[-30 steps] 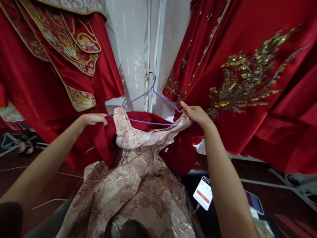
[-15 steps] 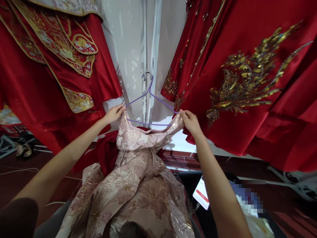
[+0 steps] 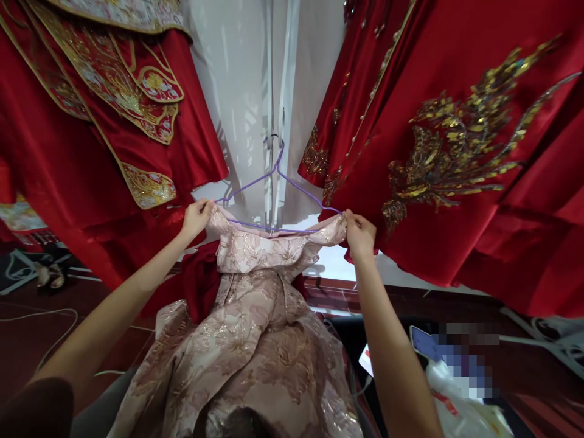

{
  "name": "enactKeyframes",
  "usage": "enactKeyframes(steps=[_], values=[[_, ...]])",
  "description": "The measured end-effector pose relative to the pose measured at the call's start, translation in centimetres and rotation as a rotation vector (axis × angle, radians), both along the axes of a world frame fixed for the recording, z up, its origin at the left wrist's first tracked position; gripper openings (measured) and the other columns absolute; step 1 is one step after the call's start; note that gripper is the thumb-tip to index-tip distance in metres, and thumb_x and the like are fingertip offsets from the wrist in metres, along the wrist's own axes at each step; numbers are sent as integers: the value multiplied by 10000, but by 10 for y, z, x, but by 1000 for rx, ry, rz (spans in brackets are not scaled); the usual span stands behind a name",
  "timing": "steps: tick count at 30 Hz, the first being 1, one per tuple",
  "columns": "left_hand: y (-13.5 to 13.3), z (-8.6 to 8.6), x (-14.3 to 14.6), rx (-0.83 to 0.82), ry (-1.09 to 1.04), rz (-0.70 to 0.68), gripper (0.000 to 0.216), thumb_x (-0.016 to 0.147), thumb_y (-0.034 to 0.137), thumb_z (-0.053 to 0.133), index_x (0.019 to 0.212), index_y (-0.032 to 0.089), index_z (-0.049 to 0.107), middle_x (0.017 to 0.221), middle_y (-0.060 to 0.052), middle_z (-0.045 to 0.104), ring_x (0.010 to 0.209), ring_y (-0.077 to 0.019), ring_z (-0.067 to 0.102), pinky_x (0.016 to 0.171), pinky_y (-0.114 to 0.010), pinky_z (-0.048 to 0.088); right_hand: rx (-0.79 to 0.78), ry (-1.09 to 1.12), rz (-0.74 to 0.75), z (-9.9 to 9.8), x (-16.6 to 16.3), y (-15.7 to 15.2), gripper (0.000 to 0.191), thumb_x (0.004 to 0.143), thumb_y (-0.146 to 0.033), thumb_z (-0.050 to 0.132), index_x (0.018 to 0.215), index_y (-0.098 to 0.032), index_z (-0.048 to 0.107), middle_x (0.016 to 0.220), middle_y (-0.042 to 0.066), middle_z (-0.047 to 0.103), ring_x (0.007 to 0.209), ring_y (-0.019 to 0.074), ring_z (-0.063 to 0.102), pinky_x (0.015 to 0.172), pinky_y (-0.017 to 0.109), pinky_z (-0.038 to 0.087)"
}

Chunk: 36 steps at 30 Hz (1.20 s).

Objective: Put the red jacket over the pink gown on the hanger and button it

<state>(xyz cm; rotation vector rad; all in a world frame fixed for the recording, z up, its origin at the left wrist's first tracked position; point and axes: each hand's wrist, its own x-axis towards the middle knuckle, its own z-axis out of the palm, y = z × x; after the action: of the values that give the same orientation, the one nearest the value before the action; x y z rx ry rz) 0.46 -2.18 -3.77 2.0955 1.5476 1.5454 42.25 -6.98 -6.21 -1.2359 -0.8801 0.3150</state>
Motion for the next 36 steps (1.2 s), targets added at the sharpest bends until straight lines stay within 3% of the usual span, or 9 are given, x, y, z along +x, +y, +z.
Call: enactKeyframes(steps=[5, 9, 14, 17, 22, 25, 28, 32, 36], values=[[-8, -17, -2, -83, -46, 42, 358, 877, 435, 402, 686, 164, 538, 589, 16, 495, 593, -115, 451, 570, -213, 323, -11, 210, -40, -30, 0, -16, 349, 652, -525, 661, 708, -182, 627, 631, 22, 610, 552, 154, 559, 515, 280, 468], [-20, -32, 6, -92, -139, 32, 349, 874, 434, 412, 653, 178, 495, 571, 28, 463, 583, -112, 435, 563, -215, 320, -41, 340, 32, -51, 0, -41, 348, 566, -476, 753, 726, -188, 642, 653, 13, 632, 568, 149, 594, 504, 261, 494], [-37, -54, 15, -182, -330, 30, 364, 843, 402, 469, 554, 184, 435, 513, 37, 406, 557, -109, 402, 553, -219, 314, -71, 297, 97, -60, 4, -53, 368, 578, -493, 741, 754, -182, 651, 624, 12, 631, 554, 153, 606, 482, 262, 499], [-45, -55, 25, -341, -413, -174, 333, 779, 456, 566, 605, 172, 552, 584, 21, 525, 619, -118, 484, 605, -211, 364, -57, 237, 71, -60, 5, -49, 375, 583, -508, 730, 743, -176, 658, 658, 23, 649, 613, 160, 618, 528, 263, 500], [-46, -40, 65, -714, -694, -632, 421, 702, 510, 667, 917, 148, 683, 853, -66, 671, 748, -148, 599, 717, -244, 453, -90, 257, 81, -58, 0, -47, 384, 575, -502, 734, 760, -171, 674, 676, 8, 656, 609, 142, 591, 539, 247, 465], [-40, -31, 94, -856, -819, -798, 432, 736, 487, 653, 1001, 146, 675, 975, -102, 677, 800, -158, 628, 747, -275, 490, -85, 261, 85, -55, -1, -49, 390, 567, -508, 737, 769, -179, 681, 656, 0, 647, 596, 138, 574, 533, 243, 449], [-37, -27, 115, -886, -944, -909, 352, 756, 450, 647, 945, 155, 684, 992, -94, 684, 851, -162, 644, 766, -266, 512, -103, 228, 80, -54, 0, -52, 388, 583, -528, 719, 760, -186, 680, 651, 5, 645, 601, 149, 573, 542, 255, 450], [-37, -26, 116, -803, -1185, -855, 263, 772, 426, 636, 737, 165, 644, 785, -48, 693, 768, -147, 659, 779, -269, 530, -119, 164, 58, -52, 0, -54, 384, 604, -568, 681, 721, -204, 654, 628, 1, 627, 593, 165, 576, 544, 275, 458], [-37, -27, 96, -774, -1137, -657, 338, 729, 495, 655, 691, 164, 601, 618, -20, 631, 587, -135, 621, 633, -260, 519, -130, -46, 18, -46, -6, -58, 434, 701, -652, 541, 705, -225, 617, 615, 8, 613, 606, 187, 587, 539, 290, 460]])
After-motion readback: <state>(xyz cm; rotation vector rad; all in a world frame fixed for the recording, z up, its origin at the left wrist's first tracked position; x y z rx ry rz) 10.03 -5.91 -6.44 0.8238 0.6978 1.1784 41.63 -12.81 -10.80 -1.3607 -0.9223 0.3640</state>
